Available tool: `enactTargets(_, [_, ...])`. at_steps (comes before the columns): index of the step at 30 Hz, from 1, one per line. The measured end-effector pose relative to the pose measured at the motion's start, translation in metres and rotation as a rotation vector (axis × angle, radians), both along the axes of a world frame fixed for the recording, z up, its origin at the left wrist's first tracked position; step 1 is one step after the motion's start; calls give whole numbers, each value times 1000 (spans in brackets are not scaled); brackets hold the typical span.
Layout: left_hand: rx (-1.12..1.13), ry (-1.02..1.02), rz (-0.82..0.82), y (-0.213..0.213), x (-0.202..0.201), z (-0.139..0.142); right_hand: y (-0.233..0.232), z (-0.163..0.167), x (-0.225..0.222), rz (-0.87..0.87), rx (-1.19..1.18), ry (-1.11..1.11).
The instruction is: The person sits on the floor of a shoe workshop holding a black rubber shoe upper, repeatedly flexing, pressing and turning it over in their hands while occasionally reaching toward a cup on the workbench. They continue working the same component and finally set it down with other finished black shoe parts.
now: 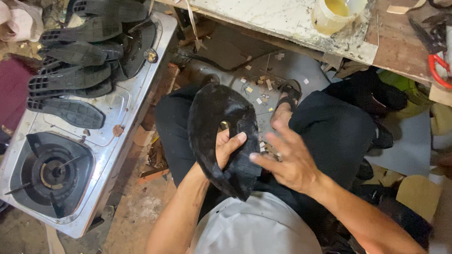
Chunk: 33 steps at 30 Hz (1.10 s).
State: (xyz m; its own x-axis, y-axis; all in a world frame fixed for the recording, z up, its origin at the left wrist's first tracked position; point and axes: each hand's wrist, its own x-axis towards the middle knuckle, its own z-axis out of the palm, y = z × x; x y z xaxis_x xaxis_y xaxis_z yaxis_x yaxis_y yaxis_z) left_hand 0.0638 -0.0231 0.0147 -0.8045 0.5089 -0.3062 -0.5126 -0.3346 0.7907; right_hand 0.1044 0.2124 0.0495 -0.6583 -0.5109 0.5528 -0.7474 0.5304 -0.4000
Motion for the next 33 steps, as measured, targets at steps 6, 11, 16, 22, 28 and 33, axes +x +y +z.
enactTargets(6, [-62,84,45,2,8,3,-3,7,14,73,-188,-484])
enactTargets(11, [18,-180,149,2,11,14,7,9,11,15,-103,-256])
enactTargets(16, [-7,48,103,5,14,13,1,-1,17,-116,-60,-53])
enactTargets(22, [-71,1,138,7,19,2,4,-4,30,-88,48,34])
enactTargets(28, [16,-108,180,16,27,13,5,-9,39,0,-209,-415])
enactTargets(33, [-14,-31,141,16,23,12,11,-13,47,-108,-184,-263])
